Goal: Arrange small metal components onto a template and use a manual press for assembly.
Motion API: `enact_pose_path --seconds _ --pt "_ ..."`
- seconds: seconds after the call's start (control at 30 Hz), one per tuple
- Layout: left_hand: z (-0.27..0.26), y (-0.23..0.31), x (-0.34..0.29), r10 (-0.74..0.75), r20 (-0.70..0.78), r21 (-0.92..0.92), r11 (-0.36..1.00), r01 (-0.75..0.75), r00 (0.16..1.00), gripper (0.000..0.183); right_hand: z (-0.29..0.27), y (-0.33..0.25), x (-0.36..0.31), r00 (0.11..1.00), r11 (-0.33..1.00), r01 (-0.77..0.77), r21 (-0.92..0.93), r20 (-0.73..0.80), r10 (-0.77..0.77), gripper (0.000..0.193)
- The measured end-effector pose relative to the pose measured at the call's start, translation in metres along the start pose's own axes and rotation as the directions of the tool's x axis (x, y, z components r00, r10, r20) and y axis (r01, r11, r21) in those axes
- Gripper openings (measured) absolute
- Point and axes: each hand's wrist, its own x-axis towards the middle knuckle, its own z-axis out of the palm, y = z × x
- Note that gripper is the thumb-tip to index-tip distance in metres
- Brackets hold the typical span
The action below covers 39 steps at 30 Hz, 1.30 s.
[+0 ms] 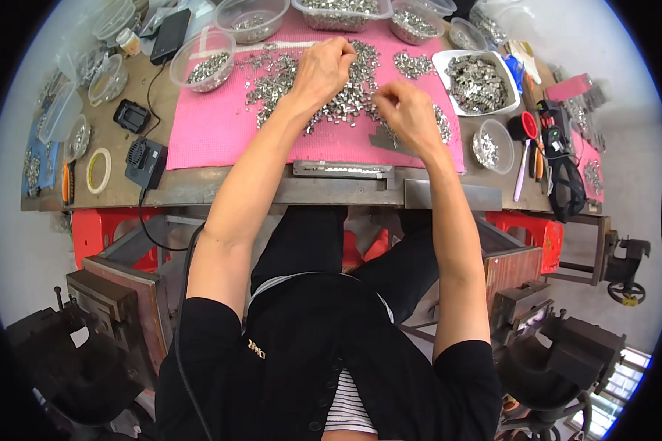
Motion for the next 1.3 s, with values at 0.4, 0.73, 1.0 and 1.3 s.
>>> enact_pose_path --seconds 0.4,0.73,1.0,1.3 --pt "-0.038 0.063 -0.092 0.044 0.369 -0.023 0.999 -0.038 0.928 0.011 0.009 -0.006 -0.064 0.988 0.986 0.152 -0.066 -0.01 -0.153 0.008" --pt "-0.055 0.064 -0.096 -0.014 0.304 -0.077 0.996 0.04 0.952 0.008 0.003 -0.012 -0.075 0.997 0.985 -0.065 0.159 -0.028 0.071 0.011" --pt "-0.053 0.058 -0.103 0.092 0.352 0.017 0.994 -0.105 0.931 0.004 -0.009 -0.03 -0.088 0.987 0.948 -0.148 0.281 -0.014 0.158 0.011" --pt "-0.052 0.062 -0.106 0.011 0.288 0.107 0.993 -0.044 0.958 0.009 0.02 -0.034 -0.117 0.989 0.967 0.004 0.254 -0.143 0.034 0.008"
